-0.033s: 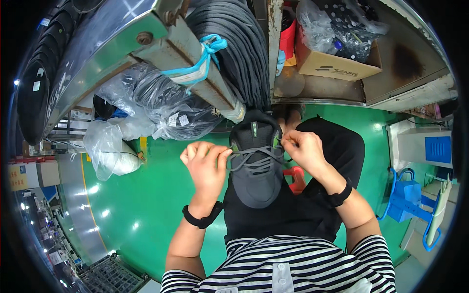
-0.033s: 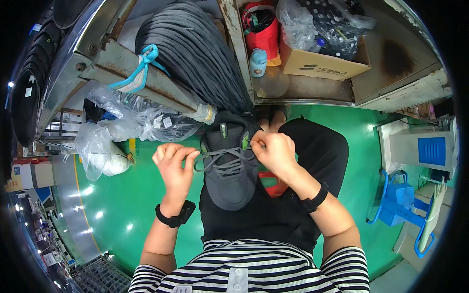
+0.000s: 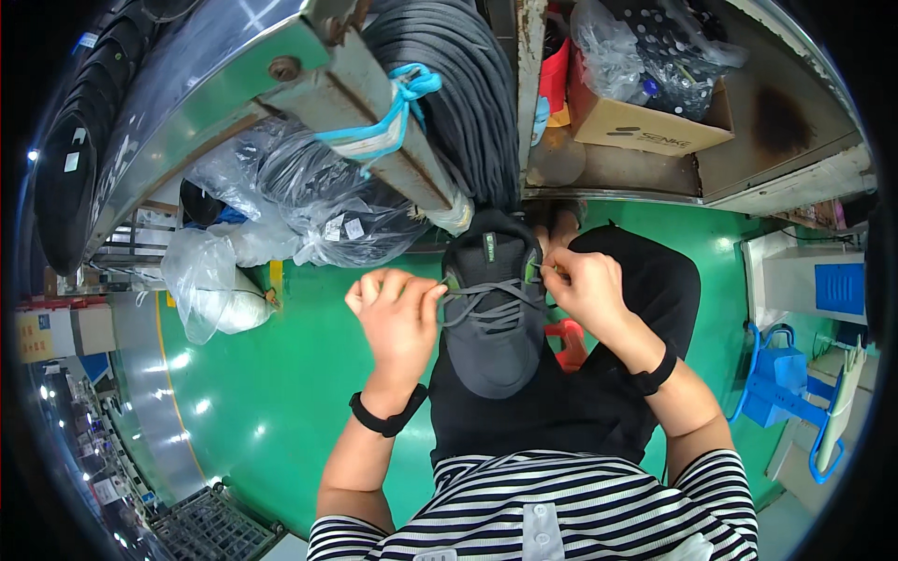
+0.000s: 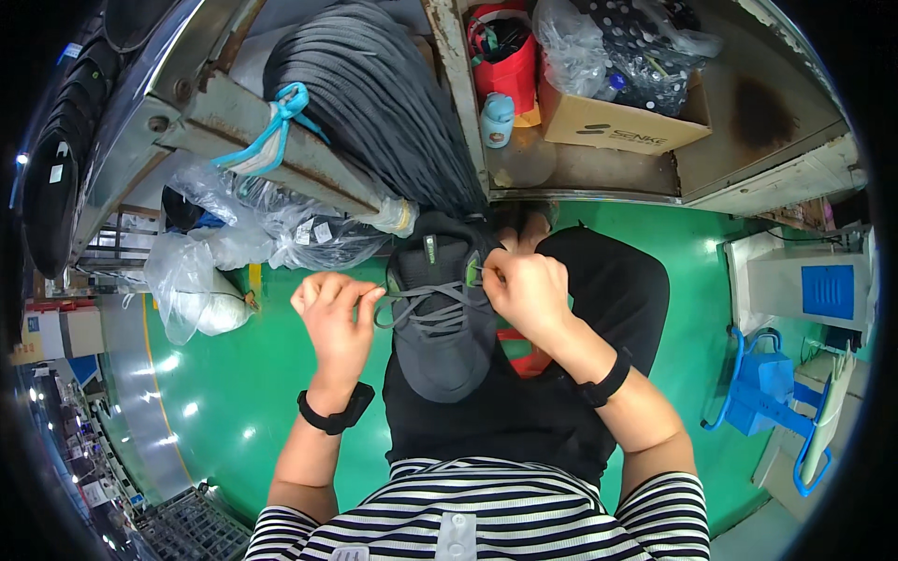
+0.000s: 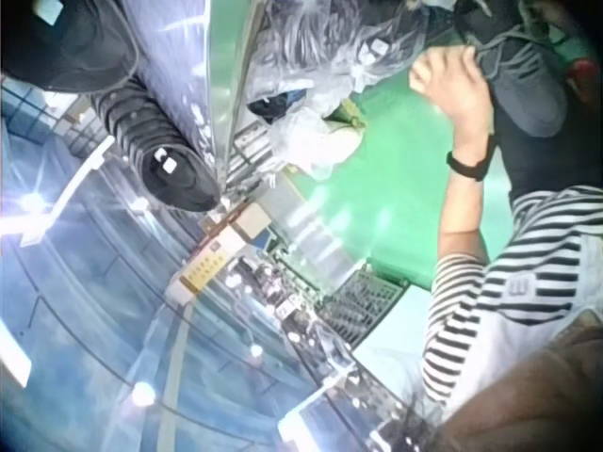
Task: Insert and thread laces through the eyelets of a shoe upper.
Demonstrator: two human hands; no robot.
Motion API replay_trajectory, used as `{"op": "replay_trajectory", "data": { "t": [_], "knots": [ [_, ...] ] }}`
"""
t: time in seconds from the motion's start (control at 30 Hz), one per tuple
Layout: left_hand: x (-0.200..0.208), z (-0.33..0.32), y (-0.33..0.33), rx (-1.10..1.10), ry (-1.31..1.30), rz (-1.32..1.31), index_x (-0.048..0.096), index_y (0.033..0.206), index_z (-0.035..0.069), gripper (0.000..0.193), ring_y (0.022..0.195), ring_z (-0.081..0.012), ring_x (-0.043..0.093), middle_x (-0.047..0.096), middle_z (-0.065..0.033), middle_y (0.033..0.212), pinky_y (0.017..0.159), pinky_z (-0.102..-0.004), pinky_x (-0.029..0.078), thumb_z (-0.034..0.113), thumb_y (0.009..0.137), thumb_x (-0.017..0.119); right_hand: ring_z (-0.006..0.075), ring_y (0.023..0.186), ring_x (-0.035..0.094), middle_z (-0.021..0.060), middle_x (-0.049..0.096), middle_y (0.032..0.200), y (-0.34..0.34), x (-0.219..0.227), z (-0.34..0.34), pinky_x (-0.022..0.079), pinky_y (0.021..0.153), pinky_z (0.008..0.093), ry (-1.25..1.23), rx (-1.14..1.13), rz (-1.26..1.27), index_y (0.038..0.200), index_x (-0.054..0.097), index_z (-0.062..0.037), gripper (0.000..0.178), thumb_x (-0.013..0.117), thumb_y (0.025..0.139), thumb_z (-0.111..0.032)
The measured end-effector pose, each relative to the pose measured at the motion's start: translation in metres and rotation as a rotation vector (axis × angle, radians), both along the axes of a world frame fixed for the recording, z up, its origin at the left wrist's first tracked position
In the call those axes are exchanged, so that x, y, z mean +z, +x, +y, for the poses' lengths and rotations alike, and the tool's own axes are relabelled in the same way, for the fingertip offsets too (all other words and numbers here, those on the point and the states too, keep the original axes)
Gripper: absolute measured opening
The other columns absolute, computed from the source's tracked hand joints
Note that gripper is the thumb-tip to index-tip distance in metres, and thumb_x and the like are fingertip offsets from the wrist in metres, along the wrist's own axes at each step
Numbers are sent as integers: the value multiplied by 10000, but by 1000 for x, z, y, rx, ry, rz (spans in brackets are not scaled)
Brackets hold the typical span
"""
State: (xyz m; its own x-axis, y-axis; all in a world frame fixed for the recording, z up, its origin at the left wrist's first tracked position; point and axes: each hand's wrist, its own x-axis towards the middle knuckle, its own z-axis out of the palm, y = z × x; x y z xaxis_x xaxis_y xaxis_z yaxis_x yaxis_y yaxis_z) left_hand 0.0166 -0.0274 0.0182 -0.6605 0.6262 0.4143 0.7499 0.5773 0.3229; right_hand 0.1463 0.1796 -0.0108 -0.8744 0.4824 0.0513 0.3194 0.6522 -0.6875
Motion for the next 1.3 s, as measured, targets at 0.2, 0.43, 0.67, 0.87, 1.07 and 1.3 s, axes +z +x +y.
{"op": "replay_trajectory", "data": {
  "t": [0.2,0.43,0.67,0.87,1.07,1.3],
  "knots": [
    [5,10,-2,-89,-211,111,665,730,100,90,945,-231,530,587,-9,817,876,-426,332,163,747,726,274,575,585,80,511,586,-12,0,1,451,508,391,463,309,101,699,509,-63,151,654,726,-95],
    [16,20,-13,-298,-228,-64,641,700,72,113,883,-237,537,559,-29,753,797,-389,349,141,732,726,264,675,623,74,545,796,-21,20,25,494,525,369,460,464,-36,827,569,-74,137,661,734,-114],
    [3,21,-46,-395,-178,-314,647,707,75,151,811,-255,536,571,-23,745,747,-394,417,160,689,772,289,724,627,85,542,871,-54,15,60,495,590,415,303,890,-9,845,604,-65,173,710,760,-172],
    [9,24,-83,-629,-327,-581,630,1102,110,406,941,-217,588,610,-73,973,824,-320,450,129,722,773,295,816,606,100,547,903,-82,9,65,486,678,417,84,990,-312,838,660,-55,244,726,789,-284],
    [0,29,-102,-670,-390,-1193,600,999,45,302,872,-137,543,564,-15,923,804,-307,439,68,741,756,228,827,559,92,537,863,-77,-29,49,438,705,344,-627,464,-611,748,711,-32,217,744,781,-244],
    [-19,28,-82,-740,-250,-721,580,875,42,271,808,-253,549,547,-67,841,726,-350,453,90,695,776,233,898,514,22,562,851,-54,14,-3,395,791,386,-201,431,288,708,669,-97,135,726,759,-208]
  ]
}}
